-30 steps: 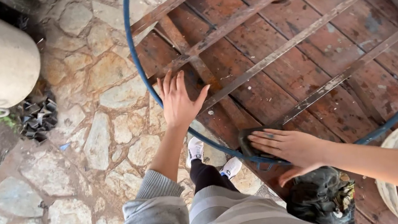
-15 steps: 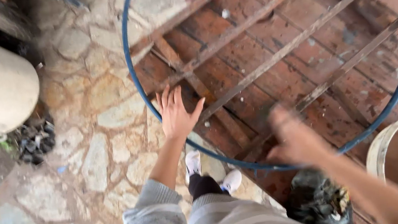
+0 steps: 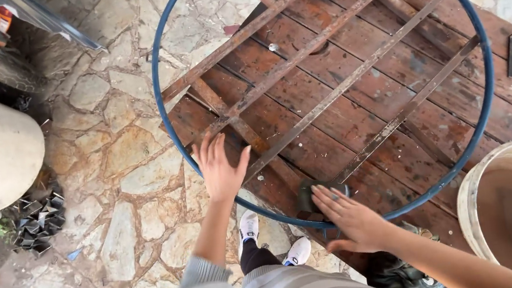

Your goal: Cleaning a circular metal frame with a sponge and liquid solution

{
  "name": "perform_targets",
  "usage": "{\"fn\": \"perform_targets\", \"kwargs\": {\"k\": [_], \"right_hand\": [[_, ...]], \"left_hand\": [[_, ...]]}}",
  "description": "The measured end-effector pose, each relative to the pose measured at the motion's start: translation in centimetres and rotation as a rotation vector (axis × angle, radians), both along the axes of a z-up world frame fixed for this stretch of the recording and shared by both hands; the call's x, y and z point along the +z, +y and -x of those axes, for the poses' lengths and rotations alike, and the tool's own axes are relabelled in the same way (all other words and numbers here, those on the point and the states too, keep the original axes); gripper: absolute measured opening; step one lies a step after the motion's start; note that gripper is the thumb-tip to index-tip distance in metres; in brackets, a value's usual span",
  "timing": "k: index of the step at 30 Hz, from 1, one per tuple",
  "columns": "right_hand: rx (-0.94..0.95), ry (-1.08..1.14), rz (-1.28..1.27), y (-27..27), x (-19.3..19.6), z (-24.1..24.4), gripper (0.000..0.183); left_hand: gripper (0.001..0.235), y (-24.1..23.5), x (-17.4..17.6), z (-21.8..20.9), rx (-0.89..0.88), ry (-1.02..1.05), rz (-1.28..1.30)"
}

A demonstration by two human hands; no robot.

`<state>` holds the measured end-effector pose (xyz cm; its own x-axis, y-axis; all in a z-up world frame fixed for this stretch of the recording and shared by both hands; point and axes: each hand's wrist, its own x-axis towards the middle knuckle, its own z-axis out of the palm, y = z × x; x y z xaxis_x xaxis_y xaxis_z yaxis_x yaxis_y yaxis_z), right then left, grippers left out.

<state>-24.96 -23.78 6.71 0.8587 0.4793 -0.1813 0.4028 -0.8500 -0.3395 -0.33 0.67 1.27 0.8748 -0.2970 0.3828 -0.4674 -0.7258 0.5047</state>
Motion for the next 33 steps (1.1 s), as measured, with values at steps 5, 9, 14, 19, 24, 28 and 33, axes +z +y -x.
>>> {"fn": "perform_targets", "kwargs": {"k": [5,9,14,19,24,28,33], "right_hand": [[-0.673,0.290,0.094,-9.0,0.5,-2.7,0.107],[-0.481,0.372,0.093,0.5,6.7,-4.0,0.123],[-0.396,0.200,0.120,-6.4,1.5,-2.0,0.110],[-0.781,0.410,0.134,-2.4,5.5,-3.9,0.118],[-0.592,0.366,0.099,-3.9,3.6,-3.4,0.121],[-0.456,-0.458,0.330,-7.2,-0.8,-6.3,0.111],[-0.111,0.337,0.156,-2.8,-3.0,-0.4,0.069]], "left_hand": [[0.059,6.0,2.5,12.1,0.432,0.511,0.503],[0.045,22.8,-21.1,22.4,0.157,0.537,0.088],[0.038,29.1,-20.5,22.5,0.299,0.319,0.013],[0.035,24.8,-11.8,21.6,0.489,0.034,-0.078],[0.056,11.2,-3.2,10.4,0.268,-0.134,0.123],[0.072,3.4,-2.4,3.9,0.092,-0.404,0.347],[0.084,0.4,-0.9,2.1,0.138,-0.153,0.079]]}}
